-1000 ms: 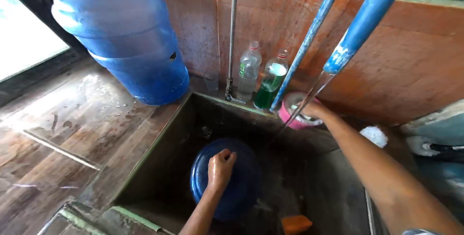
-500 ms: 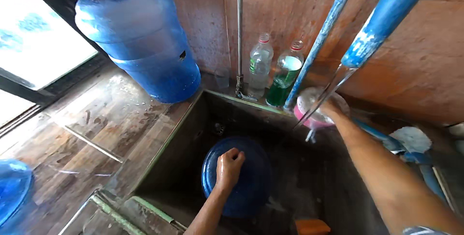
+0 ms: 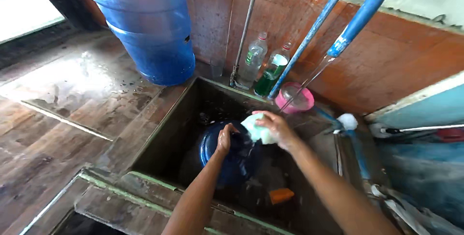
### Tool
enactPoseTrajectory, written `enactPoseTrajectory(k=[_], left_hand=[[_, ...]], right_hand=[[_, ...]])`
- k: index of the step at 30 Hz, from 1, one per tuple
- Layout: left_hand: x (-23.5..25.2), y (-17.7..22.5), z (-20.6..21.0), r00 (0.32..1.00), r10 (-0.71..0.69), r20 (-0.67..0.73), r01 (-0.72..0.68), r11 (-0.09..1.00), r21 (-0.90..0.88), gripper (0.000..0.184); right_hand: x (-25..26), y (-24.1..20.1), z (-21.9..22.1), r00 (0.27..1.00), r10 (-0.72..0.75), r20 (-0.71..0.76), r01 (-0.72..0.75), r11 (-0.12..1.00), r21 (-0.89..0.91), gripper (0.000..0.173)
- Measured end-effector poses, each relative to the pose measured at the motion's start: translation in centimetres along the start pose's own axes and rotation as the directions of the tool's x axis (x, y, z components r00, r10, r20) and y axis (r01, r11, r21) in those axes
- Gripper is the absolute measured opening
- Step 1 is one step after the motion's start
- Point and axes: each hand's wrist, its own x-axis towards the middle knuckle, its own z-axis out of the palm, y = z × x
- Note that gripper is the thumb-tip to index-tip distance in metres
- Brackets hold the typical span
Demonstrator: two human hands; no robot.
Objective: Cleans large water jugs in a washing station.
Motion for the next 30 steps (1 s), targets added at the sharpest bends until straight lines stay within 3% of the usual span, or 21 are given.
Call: enactPoseTrajectory(k=[2,4,6,9,13,16,19,21,23,24,25,27,28,30], left_hand=[[-0.5,0.9,0.2,0.999,-0.042,-0.027,0.041,0.999,-0.030,0.053],[-0.4,1.2,0.3,0.996,-0.090,-0.007,0.090,0.995,-0.031,0.052],[0.0,1.5,0.2,0.993,-0.073,0.090,0.064,0.992,0.105,0.048],[0.4,1.8,0.1,0.986,-0.082,0.147,0.048,0.974,0.222,0.041],[0.1,0.4,0.7,0.993,-0.110,-0.040,0.094,0.952,-0.293,0.058],[-1.6,0.6,0.5,0.991,-0.105,-0.077,0.081,0.959,-0.272,0.063],[-1.9,0.7,0.4,0.987,-0.119,-0.106,0.090,0.965,-0.247,0.070],[-1.7,0.6,0.0,0.988,-0.111,-0.109,0.080,0.963,-0.256,0.074],[-2.0,0.7,-0.3,0.991,-0.100,-0.091,0.078,0.973,-0.217,0.075],[-2.1,0.8,-0.4,0.994,-0.089,-0.065,0.077,0.983,-0.164,0.075],[-2.0,0.9,-0.6,0.998,-0.061,-0.033,0.058,0.995,-0.078,0.074],[-1.8,1.6,-1.2,0.999,0.025,0.035,-0.029,0.991,0.128,0.065],[-1.8,2.1,-1.2,0.997,0.048,0.054,-0.059,0.974,0.217,0.057],[-2.1,2.6,-0.7,0.993,0.049,0.110,-0.088,0.919,0.384,0.046]], right_hand=[[-1.2,2.1,4.4,0.982,-0.180,-0.054,0.167,0.967,-0.193,0.048],[-2.3,5.1,7.9,0.914,-0.394,-0.093,0.312,0.831,-0.461,0.050],[-2.8,6.7,10.0,0.809,-0.570,-0.146,0.348,0.663,-0.662,0.047],[-2.0,7.1,10.9,0.720,-0.661,-0.211,0.295,0.567,-0.769,0.030],[-0.4,7.0,10.9,0.668,-0.697,-0.263,0.227,0.527,-0.819,0.023],[0.7,7.2,11.4,0.624,-0.727,-0.287,0.185,0.494,-0.849,0.022],[1.3,7.3,11.9,0.643,-0.720,-0.261,0.193,0.482,-0.854,0.021],[1.5,6.8,12.3,0.697,-0.671,-0.255,0.181,0.508,-0.842,0.022],[1.1,4.9,12.1,0.851,-0.448,-0.274,0.088,0.637,-0.766,0.023],[0.8,3.3,11.3,0.931,-0.243,-0.272,0.009,0.761,-0.649,0.025],[0.6,2.5,10.1,0.956,-0.094,-0.279,-0.052,0.880,-0.472,0.027],[-0.3,3.3,8.5,0.904,-0.034,-0.426,-0.041,0.985,-0.166,0.031],[-1.3,4.7,8.1,0.877,-0.061,-0.476,-0.018,0.987,-0.159,0.033],[-4.5,9.3,8.7,0.899,-0.177,-0.402,0.033,0.940,-0.340,0.035]])
